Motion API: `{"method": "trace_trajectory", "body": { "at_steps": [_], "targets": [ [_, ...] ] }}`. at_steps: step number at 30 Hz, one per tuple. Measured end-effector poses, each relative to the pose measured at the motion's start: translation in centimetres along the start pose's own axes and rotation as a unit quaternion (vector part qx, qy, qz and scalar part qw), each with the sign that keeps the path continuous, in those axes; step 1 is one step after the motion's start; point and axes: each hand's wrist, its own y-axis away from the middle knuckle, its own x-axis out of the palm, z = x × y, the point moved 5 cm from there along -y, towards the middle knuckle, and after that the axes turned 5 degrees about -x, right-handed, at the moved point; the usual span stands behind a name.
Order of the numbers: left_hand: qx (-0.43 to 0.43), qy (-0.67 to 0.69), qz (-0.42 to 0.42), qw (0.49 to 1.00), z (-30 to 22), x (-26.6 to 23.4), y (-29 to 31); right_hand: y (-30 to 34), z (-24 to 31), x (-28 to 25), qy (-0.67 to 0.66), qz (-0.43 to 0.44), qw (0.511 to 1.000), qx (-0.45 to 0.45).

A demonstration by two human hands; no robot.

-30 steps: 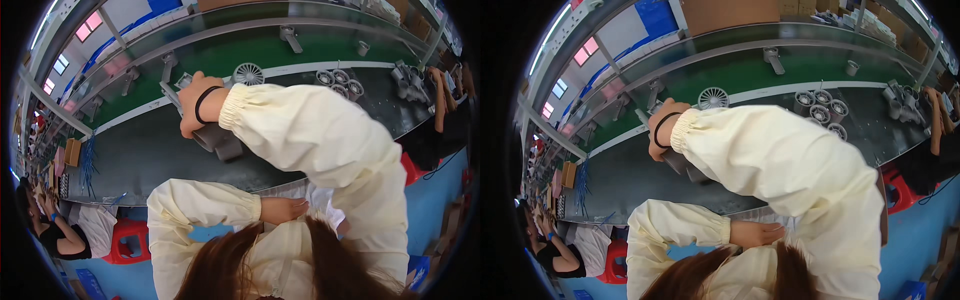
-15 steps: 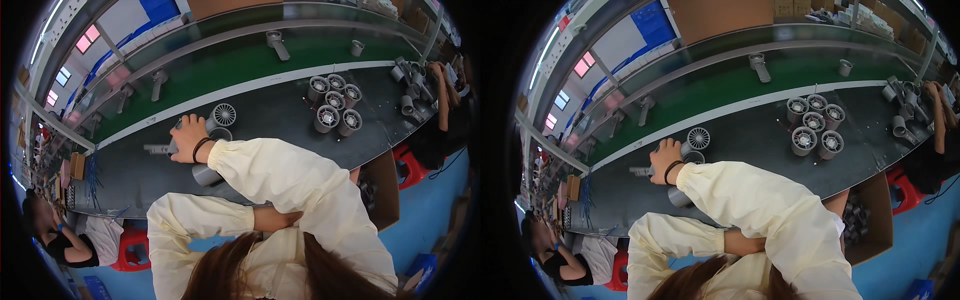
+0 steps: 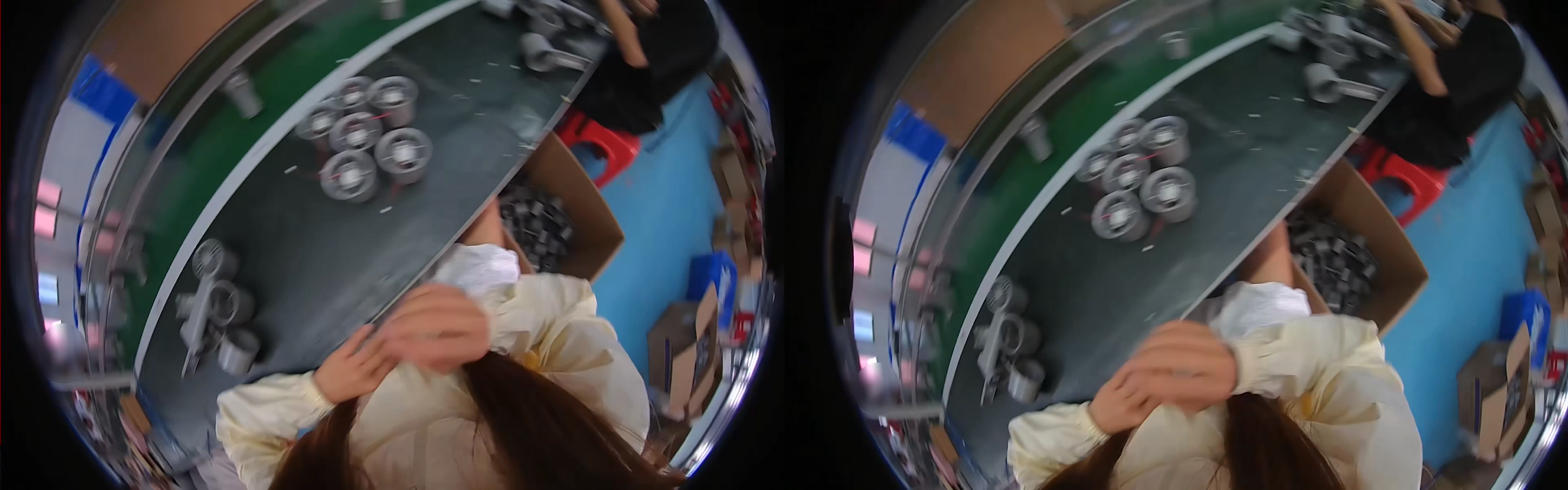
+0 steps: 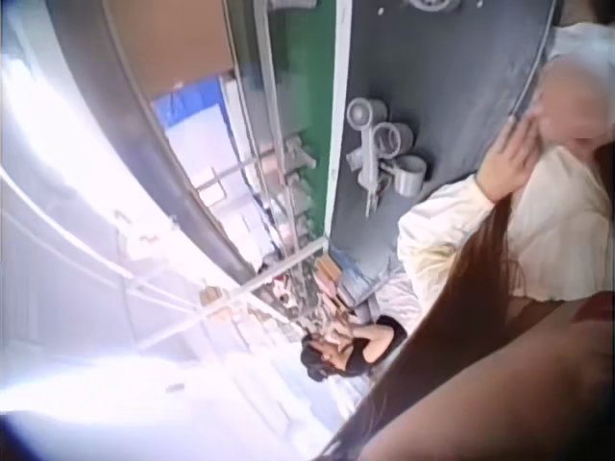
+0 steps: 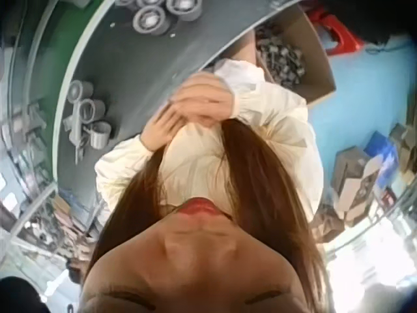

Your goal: Assembling handheld fan motor units into plastic housings and routing the internal wiring.

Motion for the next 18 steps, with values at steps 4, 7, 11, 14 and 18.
{"method": "trace_trajectory", "body": {
  "at_steps": [4,7,11,14,18],
  "targets": [
    [-0.078,-0.06,-0.053,0.994,1.4,0.0,-4.0,15.9,0.0,-13.8,0.41,-0.005,0.843,0.349],
    [-0.165,-0.024,-0.028,0.986,3.0,0.5,-6.6,34.4,0.9,-22.0,0.457,-0.195,0.58,0.645],
    [-0.205,0.017,0.025,0.978,4.3,1.3,-11.6,57.6,2.1,-31.0,0.363,-0.291,0.401,0.789],
    [-0.184,-0.014,0.038,0.982,4.8,1.9,-14.1,61.5,-2.5,-27.3,0.348,-0.206,0.325,0.855],
    [-0.18,-0.057,0.072,0.979,4.6,2.4,-17.0,64.6,-5.5,-26.4,0.249,-0.23,0.265,0.903]
  ]
}}
